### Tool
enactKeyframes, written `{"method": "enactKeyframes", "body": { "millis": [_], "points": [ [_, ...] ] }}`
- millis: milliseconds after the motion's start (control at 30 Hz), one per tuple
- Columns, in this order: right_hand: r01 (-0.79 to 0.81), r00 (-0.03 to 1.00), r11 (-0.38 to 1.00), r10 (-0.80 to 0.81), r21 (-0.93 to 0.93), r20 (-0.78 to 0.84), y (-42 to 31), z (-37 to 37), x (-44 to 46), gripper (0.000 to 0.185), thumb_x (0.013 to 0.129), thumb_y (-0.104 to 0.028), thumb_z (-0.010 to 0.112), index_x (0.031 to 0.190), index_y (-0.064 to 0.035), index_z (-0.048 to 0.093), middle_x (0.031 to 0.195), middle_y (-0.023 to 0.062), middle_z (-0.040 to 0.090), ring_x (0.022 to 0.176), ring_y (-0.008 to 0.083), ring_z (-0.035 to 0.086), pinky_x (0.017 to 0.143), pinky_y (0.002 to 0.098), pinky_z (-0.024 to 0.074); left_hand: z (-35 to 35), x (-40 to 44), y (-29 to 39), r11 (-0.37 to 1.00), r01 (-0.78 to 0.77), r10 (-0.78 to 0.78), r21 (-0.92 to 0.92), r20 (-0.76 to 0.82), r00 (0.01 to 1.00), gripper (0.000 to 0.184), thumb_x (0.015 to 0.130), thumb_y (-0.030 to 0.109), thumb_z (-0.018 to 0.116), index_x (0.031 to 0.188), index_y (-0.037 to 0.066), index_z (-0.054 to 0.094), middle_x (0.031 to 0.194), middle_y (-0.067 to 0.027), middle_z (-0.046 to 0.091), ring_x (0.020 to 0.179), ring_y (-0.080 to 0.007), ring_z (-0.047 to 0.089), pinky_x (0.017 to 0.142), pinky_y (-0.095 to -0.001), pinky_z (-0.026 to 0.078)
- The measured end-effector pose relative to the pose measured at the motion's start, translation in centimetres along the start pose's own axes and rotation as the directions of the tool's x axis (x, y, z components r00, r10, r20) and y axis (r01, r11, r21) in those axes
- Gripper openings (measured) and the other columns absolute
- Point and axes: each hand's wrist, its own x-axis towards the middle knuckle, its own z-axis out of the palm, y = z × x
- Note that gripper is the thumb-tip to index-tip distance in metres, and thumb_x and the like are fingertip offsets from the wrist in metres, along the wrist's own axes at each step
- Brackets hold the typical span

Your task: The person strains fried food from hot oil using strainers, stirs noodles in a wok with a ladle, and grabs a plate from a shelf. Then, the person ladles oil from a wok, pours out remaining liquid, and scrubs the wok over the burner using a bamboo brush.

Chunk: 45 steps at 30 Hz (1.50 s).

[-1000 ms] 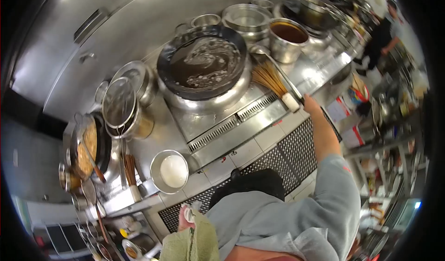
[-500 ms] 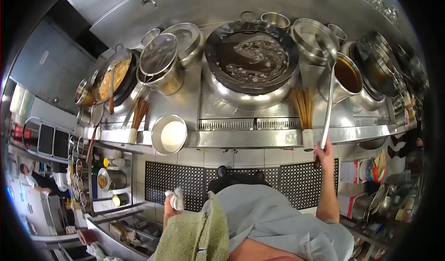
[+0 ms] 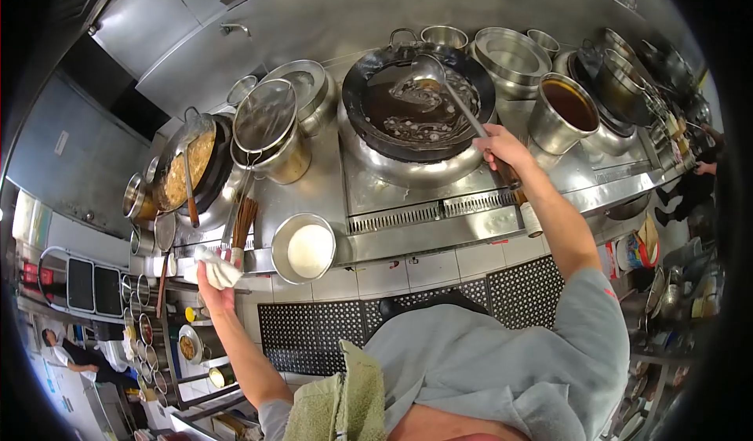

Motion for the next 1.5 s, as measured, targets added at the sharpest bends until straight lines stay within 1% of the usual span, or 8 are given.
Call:
{"method": "enactKeyframes", "body": {
  "millis": [200,300,800,933,1067,1200,1300,1500],
  "points": [
    [-0.233,0.971,0.849,0.174,0.474,0.165,-2.2,3.7,0.3,0.019,0.088,-0.013,0.057,0.076,-0.0056,0.045,0.063,-0.0024,0.046,0.044,0.0042,0.042,0.035,0.0207,0.0378,3.0,2.1,0.8,0.987,0.082,-0.086,0.136,0.025,0.996,0.046,0.093,0.033,0.054,0.124,0.001,0.044,0.117,-0.0147,0.055,0.107,-0.0351,0.057,0.090,-0.0488,0.049],
    [-0.428,0.904,0.396,0.186,0.812,0.385,-4.2,5.5,0.0,0.017,0.090,-0.010,0.052,0.083,0.0022,0.043,0.065,-0.0017,0.044,0.044,0.0012,0.042,0.034,0.0133,0.0384,3.9,2.0,1.9,0.969,0.113,-0.119,0.221,0.017,0.993,0.048,0.091,0.032,0.057,0.124,0.000,0.044,0.114,-0.0148,0.056,0.103,-0.0331,0.060,0.085,-0.0451,0.051],
    [-0.620,0.784,-0.018,0.023,0.785,0.620,-16.0,16.2,1.0,0.035,0.092,-0.004,0.045,0.116,0.0105,0.024,0.070,0.0037,0.041,0.046,0.0087,0.044,0.034,0.0199,0.0412,3.7,-0.5,7.9,0.957,-0.032,0.033,0.287,0.003,0.999,0.042,0.086,0.011,0.063,0.121,-0.005,0.047,0.105,-0.0142,0.062,0.090,-0.0264,0.065,0.079,-0.0383,0.054],
    [-0.684,0.730,-0.010,-0.013,0.730,0.684,-17.2,20.5,2.6,0.031,0.090,-0.002,0.048,0.112,0.0115,0.030,0.074,0.0046,0.041,0.051,0.0082,0.045,0.039,0.0179,0.0421,3.7,-0.8,7.0,0.963,-0.021,0.017,0.269,0.017,1.000,0.043,0.086,0.011,0.062,0.123,-0.003,0.046,0.106,-0.0128,0.061,0.093,-0.0260,0.064,0.079,-0.0368,0.053],
    [-0.360,0.920,0.545,0.072,0.757,0.386,-16.2,25.5,3.1,0.018,0.090,-0.006,0.051,0.099,0.0079,0.042,0.073,0.0017,0.045,0.048,0.0018,0.042,0.036,0.0142,0.0341,3.3,-1.1,6.3,0.969,-0.017,0.006,0.248,0.045,0.999,0.044,0.086,0.011,0.062,0.125,-0.001,0.044,0.107,-0.0122,0.060,0.096,-0.0256,0.063,0.080,-0.0359,0.053],
    [-0.185,0.899,0.889,-0.019,0.418,0.438,-13.4,28.1,4.9,0.013,0.087,-0.008,0.057,0.081,-0.0060,0.045,0.067,-0.0009,0.048,0.047,0.0039,0.044,0.038,0.0197,0.0384,3.0,-1.6,5.9,0.977,0.009,-0.021,0.214,0.054,0.998,0.046,0.086,0.011,0.062,0.126,-0.001,0.043,0.112,-0.0146,0.057,0.096,-0.0279,0.063,0.081,-0.0371,0.053],
    [0.012,0.925,0.995,-0.049,0.100,0.377,-12.0,29.4,4.6,0.015,0.085,-0.011,0.059,0.091,-0.0029,0.048,0.066,-0.0008,0.047,0.047,0.0051,0.045,0.036,0.0224,0.0398,3.2,-2.0,5.6,0.978,0.022,-0.033,0.208,0.051,0.998,0.047,0.087,0.013,0.060,0.128,-0.002,0.041,0.112,-0.0162,0.057,0.097,-0.0298,0.063,0.081,-0.0390,0.053],
    [0.202,0.926,0.978,-0.205,0.043,0.318,-9.9,26.4,3.7,0.052,0.085,-0.007,0.060,0.131,0.0012,0.039,0.066,-0.0003,0.049,0.044,0.0068,0.043,0.033,0.0236,0.0386,2.3,-3.3,5.2,0.990,-0.048,0.063,0.132,-0.110,0.992,0.051,0.090,0.022,0.059,0.129,-0.005,0.039,0.109,-0.0184,0.058,0.100,-0.0329,0.061,0.086,-0.0428,0.051]
  ]
}}
